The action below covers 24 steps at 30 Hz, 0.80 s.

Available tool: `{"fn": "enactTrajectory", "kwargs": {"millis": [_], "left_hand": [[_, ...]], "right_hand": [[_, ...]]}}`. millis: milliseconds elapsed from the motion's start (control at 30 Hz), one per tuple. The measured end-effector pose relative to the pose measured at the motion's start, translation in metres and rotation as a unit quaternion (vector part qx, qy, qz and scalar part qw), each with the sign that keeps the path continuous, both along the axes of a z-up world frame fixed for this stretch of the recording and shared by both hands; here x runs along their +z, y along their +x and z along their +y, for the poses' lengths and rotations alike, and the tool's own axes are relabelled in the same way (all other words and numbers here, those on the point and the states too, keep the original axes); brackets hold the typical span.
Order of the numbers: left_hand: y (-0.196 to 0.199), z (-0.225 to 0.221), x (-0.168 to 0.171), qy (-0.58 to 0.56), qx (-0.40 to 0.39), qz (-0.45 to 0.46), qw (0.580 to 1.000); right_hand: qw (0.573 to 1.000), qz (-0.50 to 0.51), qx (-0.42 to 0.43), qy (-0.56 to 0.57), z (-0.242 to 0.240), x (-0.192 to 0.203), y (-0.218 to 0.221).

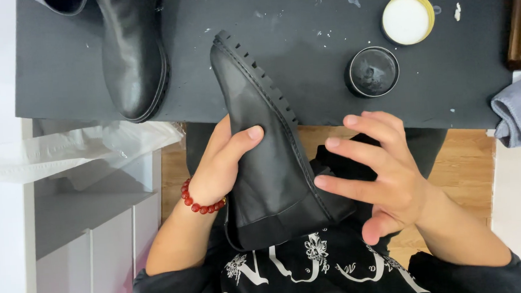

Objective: Apply black shoe polish to leather boots using fingers and a cloth.

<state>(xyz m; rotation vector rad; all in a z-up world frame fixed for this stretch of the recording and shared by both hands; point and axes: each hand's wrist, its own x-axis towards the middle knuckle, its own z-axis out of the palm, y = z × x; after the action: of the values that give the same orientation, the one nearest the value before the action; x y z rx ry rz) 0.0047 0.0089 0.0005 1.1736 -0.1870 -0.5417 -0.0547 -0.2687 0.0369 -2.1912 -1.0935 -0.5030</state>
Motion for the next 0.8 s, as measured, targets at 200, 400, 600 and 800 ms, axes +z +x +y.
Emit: {"fn": "enactTrajectory", "kwargs": {"millis": [200, 400, 600, 800], "left_hand": [[0.005, 0.011, -0.018, -0.045, 0.093, 0.061, 0.993], [0.017, 0.007, -0.019, -0.178, 0.134, 0.174, 0.959], [0.020, 0.000, -0.015, -0.199, 0.140, 0.185, 0.952], [0.014, -0.008, -0.019, -0.223, 0.171, 0.183, 0.942]], "right_hand": [[0.976, 0.009, -0.076, 0.202, -0.011, -0.002, -0.005], [0.855, 0.108, -0.141, 0.488, -0.023, -0.057, -0.021], [0.840, 0.135, -0.118, 0.512, -0.019, -0.066, -0.025], [0.951, 0.016, -0.145, 0.273, 0.002, -0.016, -0.016]]}}
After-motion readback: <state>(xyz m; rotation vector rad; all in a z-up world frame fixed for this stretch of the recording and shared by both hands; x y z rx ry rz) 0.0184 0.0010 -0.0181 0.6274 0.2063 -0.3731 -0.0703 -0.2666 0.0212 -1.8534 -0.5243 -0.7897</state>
